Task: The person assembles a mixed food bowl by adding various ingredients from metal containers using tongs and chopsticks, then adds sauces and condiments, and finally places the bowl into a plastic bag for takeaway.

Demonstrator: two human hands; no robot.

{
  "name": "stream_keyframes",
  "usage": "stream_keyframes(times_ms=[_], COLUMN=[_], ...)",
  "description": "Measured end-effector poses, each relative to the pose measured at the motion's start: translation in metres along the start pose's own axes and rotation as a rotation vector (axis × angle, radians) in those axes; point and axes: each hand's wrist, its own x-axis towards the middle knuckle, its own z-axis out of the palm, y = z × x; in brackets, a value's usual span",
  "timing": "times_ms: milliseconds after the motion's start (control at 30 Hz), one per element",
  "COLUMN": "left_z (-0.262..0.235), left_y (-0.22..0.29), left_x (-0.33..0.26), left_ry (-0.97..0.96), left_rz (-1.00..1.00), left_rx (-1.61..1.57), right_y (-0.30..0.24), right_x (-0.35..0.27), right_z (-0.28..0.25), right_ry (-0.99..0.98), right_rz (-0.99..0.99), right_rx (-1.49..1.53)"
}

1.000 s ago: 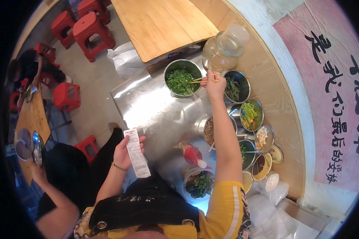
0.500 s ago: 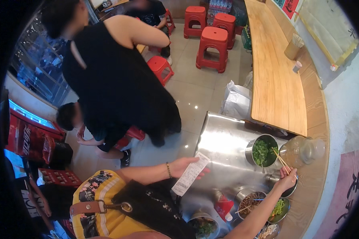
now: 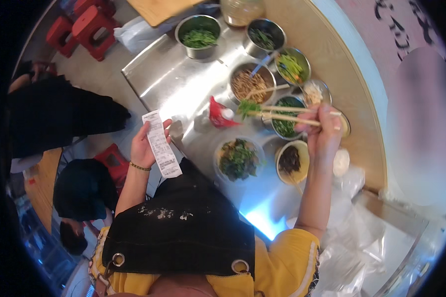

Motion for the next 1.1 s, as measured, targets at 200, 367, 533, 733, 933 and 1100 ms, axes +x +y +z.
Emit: stream_keyframes(times_ms=[200, 367, 533, 733, 933, 1100], left_z=[0.01, 0.019, 0.012, 0.009, 0.006, 0.004], left_y=[-0.026, -0.042, -0.051, -0.049, -0.043, -0.034], left_x=[-0.004, -0.01, -0.013, -0.013, -0.003, -0.001], left_ry=[0.006, 0.046, -0.025, 0.042, 0.114, 0.105], left_rz=[-0.125, -0.155, -0.161, -0.168, -0.181, -0.18], left_rx=[0.031, 0.027, 0.037, 0.068, 0.039, 0.001], right_y=[0.03, 0.037, 0.043, 0.056, 0.03, 0.012], right_x=[-0.105, -0.127, -0.125, -0.126, -0.11, -0.07], right_z=[-0.028, -0.029, -0.038, -0.03, -0.016, -0.009], right_ry=[0.031, -0.034, -0.039, -0.177, -0.061, 0.054], right_rz=[0.178, 0.187, 0.217, 0.176, 0.116, -0.056], right_rx=[-0.344, -0.314, -0.388, -0.485, -0.393, -0.338])
